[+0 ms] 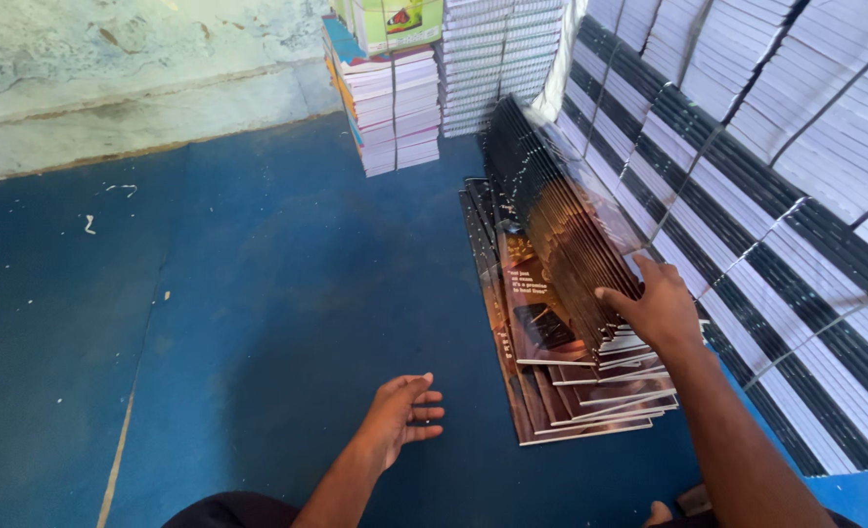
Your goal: The person sits on the floor and repeatedly picks up individual books from a pile, opens them to check the pages, and places them into a new stack. The person then gathers the stacked books and aligns them neatly.
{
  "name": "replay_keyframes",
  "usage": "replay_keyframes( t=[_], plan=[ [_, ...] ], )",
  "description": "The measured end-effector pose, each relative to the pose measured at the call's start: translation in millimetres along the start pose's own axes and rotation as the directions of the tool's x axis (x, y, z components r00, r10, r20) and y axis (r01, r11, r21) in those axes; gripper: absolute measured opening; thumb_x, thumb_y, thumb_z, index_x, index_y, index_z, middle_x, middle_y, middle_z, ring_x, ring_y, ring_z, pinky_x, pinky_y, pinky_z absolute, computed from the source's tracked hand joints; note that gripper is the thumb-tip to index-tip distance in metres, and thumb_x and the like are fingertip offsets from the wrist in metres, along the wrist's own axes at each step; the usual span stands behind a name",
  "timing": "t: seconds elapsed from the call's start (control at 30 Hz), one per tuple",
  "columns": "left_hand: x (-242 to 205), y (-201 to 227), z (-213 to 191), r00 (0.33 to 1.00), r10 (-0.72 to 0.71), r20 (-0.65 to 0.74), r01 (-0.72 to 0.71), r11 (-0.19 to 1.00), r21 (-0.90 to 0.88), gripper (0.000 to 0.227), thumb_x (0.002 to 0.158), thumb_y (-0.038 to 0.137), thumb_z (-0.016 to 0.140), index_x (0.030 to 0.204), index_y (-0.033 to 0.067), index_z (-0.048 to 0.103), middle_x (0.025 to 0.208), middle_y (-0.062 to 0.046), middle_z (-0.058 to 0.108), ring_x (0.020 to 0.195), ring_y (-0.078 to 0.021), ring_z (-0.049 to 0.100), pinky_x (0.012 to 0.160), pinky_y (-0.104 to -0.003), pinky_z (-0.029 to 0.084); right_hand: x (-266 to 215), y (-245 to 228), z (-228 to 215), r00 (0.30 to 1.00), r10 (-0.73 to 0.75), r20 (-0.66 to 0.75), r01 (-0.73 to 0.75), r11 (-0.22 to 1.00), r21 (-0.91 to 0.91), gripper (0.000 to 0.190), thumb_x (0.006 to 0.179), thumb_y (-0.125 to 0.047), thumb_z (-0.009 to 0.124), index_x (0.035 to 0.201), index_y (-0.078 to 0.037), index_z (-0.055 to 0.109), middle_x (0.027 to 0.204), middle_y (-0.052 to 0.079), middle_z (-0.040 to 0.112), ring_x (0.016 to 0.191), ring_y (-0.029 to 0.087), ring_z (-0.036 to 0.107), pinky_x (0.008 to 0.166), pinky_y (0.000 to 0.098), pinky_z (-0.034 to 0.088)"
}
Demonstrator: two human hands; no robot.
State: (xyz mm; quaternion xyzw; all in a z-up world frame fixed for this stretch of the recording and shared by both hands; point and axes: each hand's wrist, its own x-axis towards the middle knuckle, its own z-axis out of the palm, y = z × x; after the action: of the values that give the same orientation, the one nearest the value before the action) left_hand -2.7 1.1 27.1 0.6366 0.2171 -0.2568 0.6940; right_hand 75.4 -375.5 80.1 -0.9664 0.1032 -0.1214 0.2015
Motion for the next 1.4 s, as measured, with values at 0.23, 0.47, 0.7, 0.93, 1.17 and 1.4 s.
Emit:
replay_keyframes(
  t=[0.23, 0.47, 0.7, 0.93, 1.17, 1.4],
  plan=[
    [1, 0, 1, 1.0, -0.007, -0.003, 0.007, 1.0, 0.008, 0.043, 0.095, 0.038, 0.06, 0.122, 0.0045, 0.059, 0.113, -0.015, 0.065, 0.098, -0.0232, 0.069, 0.079, -0.04, 0.064, 9, 4, -4, 0.981, 0.167, 0.1, -0.172, 0.984, 0.049, 0.105, 0.068, -0.045, 0.09, 0.156, -0.011, 0.044, 0.141, 0.023, 0.055, 0.115, 0.036, 0.066, 0.101, 0.0484, 0.052],
    [3, 0, 0, 1.0, -0.014, -0.006, 0.014, 1.0, 0.01, 0.04, 0.096, 0.038, 0.06, 0.118, 0.0055, 0.06, 0.112, -0.015, 0.065, 0.1, -0.024, 0.069, 0.081, -0.04, 0.064, 15, -8, -23, 0.96, 0.24, 0.146, -0.229, 0.969, -0.09, 0.108, 0.067, -0.049, 0.092, 0.158, -0.018, 0.043, 0.142, 0.018, 0.058, 0.113, 0.033, 0.069, 0.098, 0.0485, 0.055],
    [2, 1, 1, 0.999, -0.036, -0.012, 0.036, 0.999, 0.024, 0.042, 0.096, 0.038, 0.059, 0.122, 0.0051, 0.06, 0.113, -0.015, 0.065, 0.102, -0.0237, 0.069, 0.081, -0.04, 0.064, 20, -16, -21, 0.96, 0.244, 0.14, -0.206, 0.948, -0.241, 0.107, 0.07, -0.051, 0.089, 0.16, -0.025, 0.038, 0.15, 0.016, 0.049, 0.118, 0.038, 0.066, 0.097, 0.0502, 0.056],
    [0, 2, 1, 1.0, -0.027, -0.011, 0.028, 0.999, 0.019, 0.044, 0.095, 0.038, 0.059, 0.124, 0.0043, 0.059, 0.114, -0.015, 0.066, 0.103, -0.0253, 0.069, 0.082, -0.04, 0.064, 26, -2, -4, 0.999, 0.05, 0.0, -0.049, 0.969, -0.24, 0.083, 0.076, -0.038, 0.082, 0.151, -0.036, 0.049, 0.148, 0.013, 0.051, 0.123, 0.036, 0.062, 0.099, 0.0518, 0.052],
    [1, 2, 1, 1.0, -0.03, 0.003, 0.03, 0.999, 0.018, 0.046, 0.095, 0.039, 0.059, 0.125, 0.0042, 0.06, 0.115, -0.015, 0.066, 0.103, -0.0256, 0.069, 0.083, -0.041, 0.063, 30, 19, 13, 0.954, -0.203, -0.222, 0.1, 0.91, -0.403, 0.047, 0.09, -0.027, 0.065, 0.135, -0.038, 0.07, 0.144, 0.009, 0.061, 0.111, 0.032, 0.068, 0.092, 0.0518, 0.053],
    [3, -2, -3, 0.999, -0.026, 0.044, 0.026, 1.0, 0.0, 0.045, 0.094, 0.041, 0.061, 0.122, 0.0061, 0.06, 0.115, -0.014, 0.067, 0.103, -0.0247, 0.069, 0.083, -0.039, 0.062, 26, 14, 14, 0.964, -0.17, -0.205, 0.071, 0.905, -0.419, 0.049, 0.092, -0.036, 0.07, 0.141, -0.035, 0.065, 0.133, 0.006, 0.068, 0.113, 0.031, 0.069, 0.091, 0.0508, 0.055]
  ],
)
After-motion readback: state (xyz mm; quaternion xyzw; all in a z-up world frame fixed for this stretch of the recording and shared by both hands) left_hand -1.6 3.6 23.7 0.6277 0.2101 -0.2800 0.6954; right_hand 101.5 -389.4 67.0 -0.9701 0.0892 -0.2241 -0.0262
